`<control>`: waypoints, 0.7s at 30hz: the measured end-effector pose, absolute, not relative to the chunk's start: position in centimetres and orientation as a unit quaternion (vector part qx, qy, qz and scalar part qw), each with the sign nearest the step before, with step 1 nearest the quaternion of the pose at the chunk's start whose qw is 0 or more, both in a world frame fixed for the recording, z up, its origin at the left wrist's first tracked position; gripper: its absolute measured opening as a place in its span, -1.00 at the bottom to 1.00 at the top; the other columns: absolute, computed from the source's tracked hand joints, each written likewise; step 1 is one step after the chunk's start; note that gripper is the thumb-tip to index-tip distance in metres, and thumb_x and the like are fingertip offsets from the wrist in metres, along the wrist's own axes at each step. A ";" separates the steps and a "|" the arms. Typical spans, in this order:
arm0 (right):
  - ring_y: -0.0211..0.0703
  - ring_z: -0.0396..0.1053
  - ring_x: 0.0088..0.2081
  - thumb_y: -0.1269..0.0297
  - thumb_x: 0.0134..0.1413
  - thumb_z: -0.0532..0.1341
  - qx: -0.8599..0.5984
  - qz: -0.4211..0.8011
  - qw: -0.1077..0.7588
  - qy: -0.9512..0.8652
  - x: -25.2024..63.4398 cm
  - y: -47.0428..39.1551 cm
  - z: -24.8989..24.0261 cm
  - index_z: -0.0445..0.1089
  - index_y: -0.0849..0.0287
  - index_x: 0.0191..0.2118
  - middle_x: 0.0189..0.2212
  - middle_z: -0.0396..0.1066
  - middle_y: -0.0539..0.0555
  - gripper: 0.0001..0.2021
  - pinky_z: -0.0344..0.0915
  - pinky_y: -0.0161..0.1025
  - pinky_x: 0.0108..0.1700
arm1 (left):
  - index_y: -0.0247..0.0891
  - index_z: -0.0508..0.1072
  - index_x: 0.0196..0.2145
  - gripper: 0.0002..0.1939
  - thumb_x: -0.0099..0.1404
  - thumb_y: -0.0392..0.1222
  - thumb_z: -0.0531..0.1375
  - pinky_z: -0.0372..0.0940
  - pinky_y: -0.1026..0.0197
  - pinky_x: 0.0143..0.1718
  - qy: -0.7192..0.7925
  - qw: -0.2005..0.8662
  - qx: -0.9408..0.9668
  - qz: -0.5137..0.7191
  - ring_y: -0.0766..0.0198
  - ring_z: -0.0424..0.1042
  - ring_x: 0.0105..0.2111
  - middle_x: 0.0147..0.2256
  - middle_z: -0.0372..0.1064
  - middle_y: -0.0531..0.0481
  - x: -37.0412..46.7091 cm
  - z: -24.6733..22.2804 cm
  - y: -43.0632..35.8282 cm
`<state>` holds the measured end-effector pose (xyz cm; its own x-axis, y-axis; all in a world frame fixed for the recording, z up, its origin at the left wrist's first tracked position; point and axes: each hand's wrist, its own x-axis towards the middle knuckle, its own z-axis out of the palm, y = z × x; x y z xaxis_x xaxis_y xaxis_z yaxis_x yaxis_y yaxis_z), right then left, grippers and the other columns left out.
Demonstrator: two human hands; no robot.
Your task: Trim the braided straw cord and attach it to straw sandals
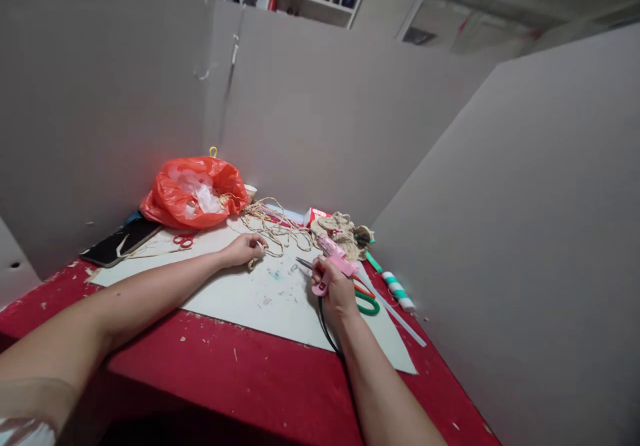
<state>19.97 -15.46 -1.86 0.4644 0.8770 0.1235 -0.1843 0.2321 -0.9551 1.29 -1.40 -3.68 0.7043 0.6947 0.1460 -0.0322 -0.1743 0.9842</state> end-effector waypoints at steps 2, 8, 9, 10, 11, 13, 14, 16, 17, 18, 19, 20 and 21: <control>-0.39 0.09 -0.68 0.15 -0.14 0.26 -0.496 0.366 0.704 -0.352 19.9 -15.4 -1.8 0.31 0.20 -0.56 -0.75 0.17 -0.11 -0.77 0.06 -0.42 -0.65 | -0.32 0.34 -0.31 -0.77 0.08 -0.20 0.25 0.06 0.39 -0.73 0.232 0.599 0.707 0.294 0.47 0.12 -0.76 -0.69 0.18 0.18 1.2 -3.6 -1.3; -0.39 0.07 -0.71 0.14 -0.17 0.26 -0.508 0.354 0.703 -0.349 19.3 -15.4 -1.4 0.30 0.20 -0.59 -0.78 0.17 -0.10 -0.77 0.00 -0.40 -0.68 | -0.32 0.35 -0.30 -0.75 0.11 -0.14 0.26 0.05 0.40 -0.68 0.225 0.575 0.733 0.285 0.48 0.14 -0.71 -0.64 0.23 0.13 1.0 -3.6 -0.8; -0.39 0.08 -0.72 0.14 -0.17 0.25 -0.508 0.353 0.705 -0.348 19.2 -15.4 -1.3 0.30 0.20 -0.59 -0.77 0.17 -0.11 -0.77 0.00 -0.40 -0.68 | -0.31 0.36 -0.30 -0.75 0.11 -0.14 0.26 0.05 0.40 -0.68 0.225 0.570 0.737 0.285 0.48 0.14 -0.70 -0.64 0.23 0.13 1.0 -3.6 -0.7; -0.39 0.08 -0.72 0.14 -0.18 0.25 -0.507 0.352 0.707 -0.345 19.1 -15.5 -1.2 0.30 0.19 -0.59 -0.77 0.17 -0.11 -0.77 0.00 -0.40 -0.68 | -0.31 0.36 -0.29 -0.75 0.11 -0.14 0.27 0.05 0.40 -0.68 0.226 0.567 0.739 0.285 0.48 0.15 -0.70 -0.63 0.23 0.13 1.0 -3.7 -0.6; -0.39 0.08 -0.72 0.15 -0.18 0.26 -0.507 0.350 0.709 -0.343 19.0 -15.5 -1.1 0.29 0.19 -0.59 -0.77 0.17 -0.11 -0.77 0.00 -0.40 -0.68 | -0.31 0.36 -0.29 -0.75 0.11 -0.14 0.27 0.05 0.39 -0.68 0.227 0.567 0.739 0.284 0.48 0.15 -0.70 -0.64 0.22 0.14 1.1 -3.6 -0.6; -0.39 0.09 -0.72 0.15 -0.21 0.27 -0.508 0.346 0.712 -0.339 18.9 -15.6 -0.9 0.28 0.19 -0.60 -0.77 0.17 -0.11 -0.77 0.01 -0.39 -0.68 | -0.29 0.36 -0.27 -0.75 0.12 -0.15 0.27 0.07 0.39 -0.68 0.230 0.575 0.735 0.276 0.47 0.16 -0.71 -0.65 0.21 0.15 1.1 -3.5 -0.6; -0.39 0.08 -0.72 0.16 -0.22 0.27 -0.510 0.344 0.713 -0.337 18.8 -15.6 -0.8 0.27 0.18 -0.61 -0.77 0.17 -0.11 -0.77 0.01 -0.39 -0.67 | -0.29 0.36 -0.27 -0.75 0.12 -0.15 0.27 0.07 0.39 -0.68 0.233 0.579 0.732 0.274 0.47 0.16 -0.71 -0.65 0.22 0.15 1.1 -3.5 -0.7; -0.40 0.08 -0.72 0.18 -0.23 0.28 -0.513 0.342 0.715 -0.330 18.7 -15.6 -0.7 0.27 0.18 -0.62 -0.77 0.17 -0.11 -0.77 0.01 -0.38 -0.67 | -0.29 0.37 -0.29 -0.77 0.11 -0.18 0.28 0.07 0.39 -0.67 0.243 0.579 0.728 0.275 0.47 0.18 -0.71 -0.64 0.24 0.13 1.2 -3.3 -0.9; -0.40 0.08 -0.71 0.18 -0.24 0.28 -0.515 0.340 0.715 -0.328 18.8 -15.5 -0.7 0.27 0.19 -0.62 -0.77 0.18 -0.11 -0.77 0.01 -0.39 -0.67 | -0.29 0.37 -0.30 -0.78 0.10 -0.19 0.29 0.07 0.39 -0.67 0.248 0.578 0.726 0.277 0.47 0.18 -0.70 -0.64 0.26 0.12 1.2 -3.1 -1.0; -0.40 0.08 -0.71 0.19 -0.24 0.29 -0.517 0.338 0.716 -0.326 18.8 -15.5 -0.7 0.27 0.19 -0.63 -0.77 0.18 -0.12 -0.78 0.01 -0.39 -0.67 | -0.29 0.38 -0.30 -0.79 0.10 -0.21 0.29 0.07 0.39 -0.66 0.252 0.577 0.726 0.278 0.47 0.19 -0.70 -0.63 0.27 0.11 1.2 -3.1 -1.1; -0.40 0.08 -0.71 0.19 -0.24 0.29 -0.520 0.335 0.716 -0.325 18.8 -15.5 -0.8 0.28 0.19 -0.63 -0.77 0.19 -0.12 -0.78 0.01 -0.39 -0.67 | -0.29 0.38 -0.29 -0.79 0.10 -0.23 0.29 0.08 0.39 -0.66 0.254 0.576 0.725 0.280 0.47 0.20 -0.69 -0.62 0.29 0.11 1.3 -3.0 -1.1; -0.41 0.08 -0.72 0.20 -0.24 0.28 -0.520 0.327 0.716 -0.331 18.9 -15.5 -0.9 0.28 0.19 -0.62 -0.77 0.19 -0.12 -0.79 0.02 -0.39 -0.67 | -0.30 0.39 -0.29 -0.80 0.11 -0.25 0.28 0.08 0.39 -0.65 0.254 0.574 0.726 0.280 0.47 0.20 -0.69 -0.62 0.30 0.11 1.3 -2.9 -1.2; -0.41 0.08 -0.72 0.21 -0.23 0.28 -0.519 0.322 0.717 -0.335 19.0 -15.4 -1.0 0.28 0.19 -0.62 -0.77 0.18 -0.13 -0.80 0.03 -0.40 -0.67 | -0.31 0.39 -0.29 -0.80 0.11 -0.28 0.28 0.08 0.40 -0.65 0.256 0.571 0.728 0.279 0.48 0.20 -0.69 -0.62 0.30 0.11 1.4 -2.8 -1.2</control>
